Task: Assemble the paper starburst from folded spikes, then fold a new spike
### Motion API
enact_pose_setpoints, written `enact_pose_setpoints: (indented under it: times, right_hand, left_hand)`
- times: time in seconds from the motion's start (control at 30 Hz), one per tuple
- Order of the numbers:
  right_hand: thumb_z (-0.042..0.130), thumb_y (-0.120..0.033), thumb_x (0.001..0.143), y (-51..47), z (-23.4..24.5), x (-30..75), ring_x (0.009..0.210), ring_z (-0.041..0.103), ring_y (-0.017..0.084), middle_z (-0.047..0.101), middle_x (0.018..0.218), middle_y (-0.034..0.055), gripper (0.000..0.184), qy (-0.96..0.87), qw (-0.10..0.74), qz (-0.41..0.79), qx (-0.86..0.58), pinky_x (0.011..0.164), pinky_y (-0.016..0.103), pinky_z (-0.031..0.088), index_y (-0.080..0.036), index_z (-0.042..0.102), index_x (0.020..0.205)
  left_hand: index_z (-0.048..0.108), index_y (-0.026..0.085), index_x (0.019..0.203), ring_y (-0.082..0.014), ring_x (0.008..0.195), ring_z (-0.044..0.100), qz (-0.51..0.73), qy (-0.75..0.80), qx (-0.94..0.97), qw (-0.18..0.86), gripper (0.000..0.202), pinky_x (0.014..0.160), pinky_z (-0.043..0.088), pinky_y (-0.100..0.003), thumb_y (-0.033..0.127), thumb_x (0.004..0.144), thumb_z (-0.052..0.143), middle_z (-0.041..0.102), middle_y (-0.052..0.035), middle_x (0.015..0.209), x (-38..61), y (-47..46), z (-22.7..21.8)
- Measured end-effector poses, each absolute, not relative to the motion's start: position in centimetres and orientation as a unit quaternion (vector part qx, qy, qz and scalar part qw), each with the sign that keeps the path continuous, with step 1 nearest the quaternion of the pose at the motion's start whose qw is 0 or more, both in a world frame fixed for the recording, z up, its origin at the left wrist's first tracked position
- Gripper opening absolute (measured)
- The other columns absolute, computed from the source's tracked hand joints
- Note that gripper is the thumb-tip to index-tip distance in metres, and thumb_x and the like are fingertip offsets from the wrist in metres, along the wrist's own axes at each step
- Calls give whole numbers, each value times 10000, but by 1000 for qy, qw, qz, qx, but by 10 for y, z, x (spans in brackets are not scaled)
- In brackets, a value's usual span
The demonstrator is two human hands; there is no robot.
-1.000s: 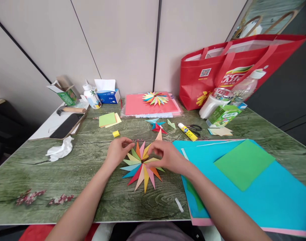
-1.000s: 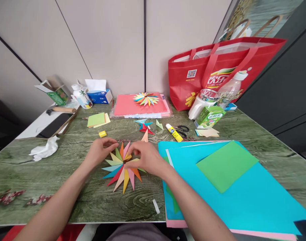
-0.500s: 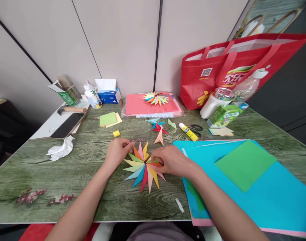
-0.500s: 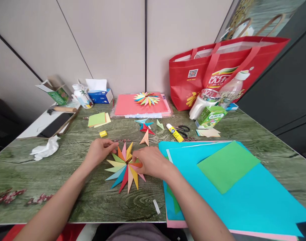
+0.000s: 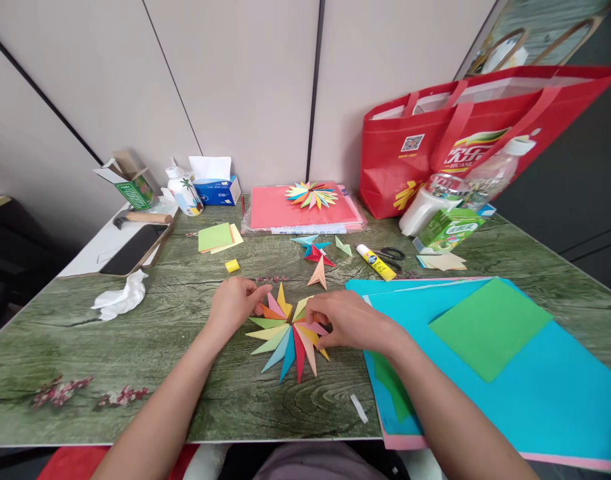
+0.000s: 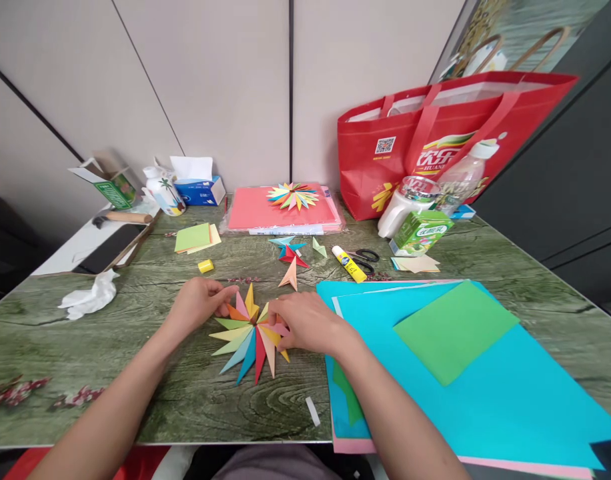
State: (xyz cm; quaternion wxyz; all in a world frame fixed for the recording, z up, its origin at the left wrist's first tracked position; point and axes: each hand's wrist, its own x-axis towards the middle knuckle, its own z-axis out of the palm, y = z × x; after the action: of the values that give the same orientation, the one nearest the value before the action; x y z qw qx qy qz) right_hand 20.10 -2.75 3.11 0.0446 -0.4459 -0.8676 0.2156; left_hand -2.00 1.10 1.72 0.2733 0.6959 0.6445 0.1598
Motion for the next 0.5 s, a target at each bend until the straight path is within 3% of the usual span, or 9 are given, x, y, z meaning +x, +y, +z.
enact_pose_setpoints:
  times: [0.27,0.37,0.5]
  right_hand:
    - [579,-218,752,-20,32,211,568,423,86,518,611,-34,33,-846,141,222,-465,514,207,215,-192,597,762]
    - [612,-317,734,-22,32,209,543,418,79,505,600,-39,137,-850,148,284,-419,504,200,240,-181,607,748]
    - [725,-379,590,-28,31,199,590,458,91,528,671,-42,321,-866,105,314,-376,508,197,260,-183,581,800]
  left_hand:
    - [553,182,439,-146,387,537,177,639,672,329,443,426,346,-230,526,713,500,595,-27,407,-20,10,18]
    - [552,169,483,-119,351,491,196,611,674,365,363,400,336,-216,473,681,565,555,-5,384,-19,8,21]
    - [595,145,609,-106,382,483,205,556,675,439,237,385,324,-200,375,621,649,565,4,452,-15,7,25]
